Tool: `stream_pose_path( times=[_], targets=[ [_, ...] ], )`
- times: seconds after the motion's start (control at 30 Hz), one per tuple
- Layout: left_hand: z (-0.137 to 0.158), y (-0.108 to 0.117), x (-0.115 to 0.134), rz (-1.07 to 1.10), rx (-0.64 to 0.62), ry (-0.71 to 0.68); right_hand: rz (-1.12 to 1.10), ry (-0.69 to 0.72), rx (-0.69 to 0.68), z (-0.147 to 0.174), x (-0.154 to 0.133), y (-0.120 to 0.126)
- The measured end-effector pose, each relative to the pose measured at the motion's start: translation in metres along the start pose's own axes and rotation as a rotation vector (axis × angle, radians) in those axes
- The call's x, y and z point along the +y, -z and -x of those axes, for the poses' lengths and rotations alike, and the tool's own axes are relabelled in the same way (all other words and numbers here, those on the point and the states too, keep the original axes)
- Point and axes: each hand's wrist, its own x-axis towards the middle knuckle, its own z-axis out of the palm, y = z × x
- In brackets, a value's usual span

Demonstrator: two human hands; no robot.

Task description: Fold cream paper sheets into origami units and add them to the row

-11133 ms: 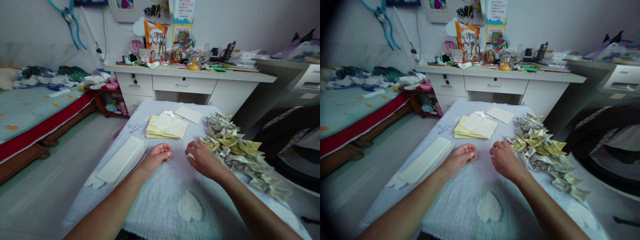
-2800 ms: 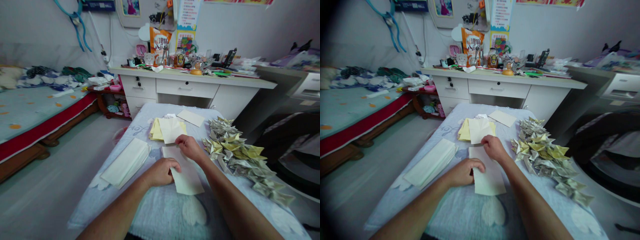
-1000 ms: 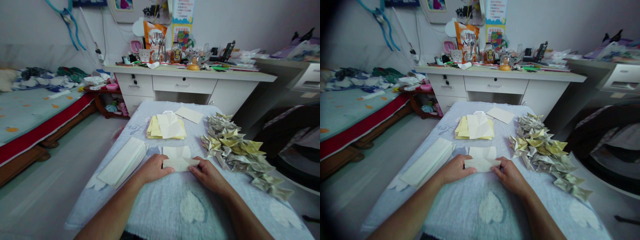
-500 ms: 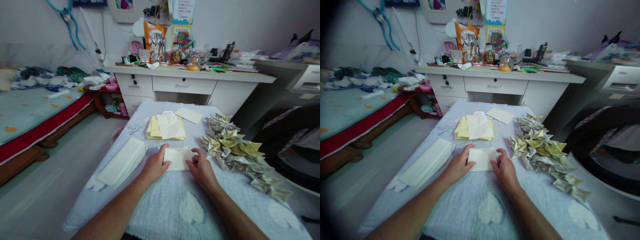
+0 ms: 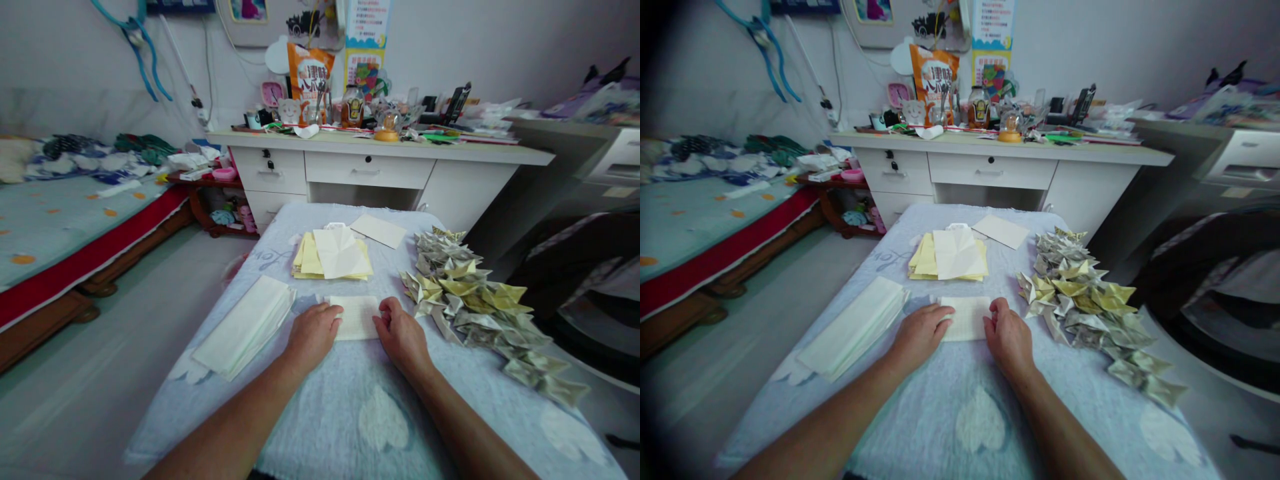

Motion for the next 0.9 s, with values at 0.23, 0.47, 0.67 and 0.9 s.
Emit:
stream_pose_path(
  times=[0.23,0.47,0.67,0.9],
  targets=[
    [-0.0011,-0.0035,0.0003,-0.094,0.015,0.03,0.039,-0.019,-0.005,-0.0016,-0.0017,0.0001],
    [-0.0012,-0.0046,0.0005,-0.099,0.013,0.049,0.075,-0.02,-0.011,-0.0034,-0.0017,-0.0006],
    [-0.0022,-0.0041,0.0018,-0.114,0.003,0.059,0.092,-0.019,-0.01,-0.0034,-0.002,-0.001],
    [-0.0026,-0.0052,0.0014,-0.152,0.007,0.046,0.111,-0.003,-0.007,-0.0039,-0.0006,-0.0027]
  ],
)
